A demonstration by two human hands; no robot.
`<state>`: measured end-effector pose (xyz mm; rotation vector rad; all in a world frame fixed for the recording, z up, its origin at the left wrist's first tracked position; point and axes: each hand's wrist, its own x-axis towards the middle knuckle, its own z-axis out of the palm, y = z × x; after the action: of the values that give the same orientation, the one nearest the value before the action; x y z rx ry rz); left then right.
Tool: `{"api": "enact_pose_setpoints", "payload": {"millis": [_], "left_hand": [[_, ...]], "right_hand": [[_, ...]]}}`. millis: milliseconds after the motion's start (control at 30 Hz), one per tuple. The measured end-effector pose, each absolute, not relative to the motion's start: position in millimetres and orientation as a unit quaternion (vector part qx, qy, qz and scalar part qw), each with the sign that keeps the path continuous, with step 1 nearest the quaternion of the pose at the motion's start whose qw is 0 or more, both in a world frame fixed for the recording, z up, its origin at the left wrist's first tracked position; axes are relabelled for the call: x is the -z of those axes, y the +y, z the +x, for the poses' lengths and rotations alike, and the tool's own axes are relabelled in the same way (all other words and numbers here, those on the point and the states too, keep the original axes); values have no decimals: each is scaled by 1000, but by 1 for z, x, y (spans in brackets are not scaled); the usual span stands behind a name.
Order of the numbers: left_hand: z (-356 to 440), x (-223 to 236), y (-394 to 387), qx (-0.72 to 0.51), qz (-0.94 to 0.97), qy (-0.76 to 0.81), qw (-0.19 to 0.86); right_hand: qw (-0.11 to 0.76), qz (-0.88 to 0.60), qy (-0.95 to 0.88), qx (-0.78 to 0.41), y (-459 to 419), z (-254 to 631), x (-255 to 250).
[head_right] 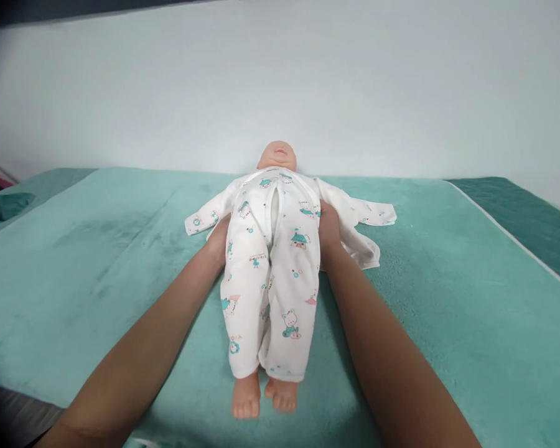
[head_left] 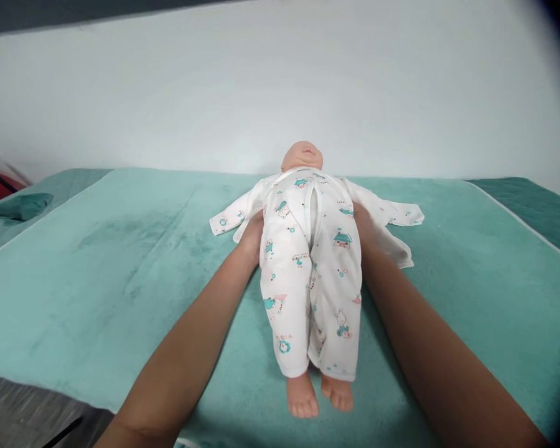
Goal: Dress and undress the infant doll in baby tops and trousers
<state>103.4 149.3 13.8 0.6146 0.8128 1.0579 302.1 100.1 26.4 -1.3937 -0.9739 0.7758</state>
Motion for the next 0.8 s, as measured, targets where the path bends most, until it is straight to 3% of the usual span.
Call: {"api": "enact_pose_setpoints", "payload": {"millis": [367, 800], "left_hand": [[101, -12, 147, -484, 369, 385, 694], [95, -4, 153, -435, 414, 343, 722]], "right_hand": [[539, -641, -519, -170, 111, 312, -7], [567, -638, -475, -216, 111, 311, -10]]}}
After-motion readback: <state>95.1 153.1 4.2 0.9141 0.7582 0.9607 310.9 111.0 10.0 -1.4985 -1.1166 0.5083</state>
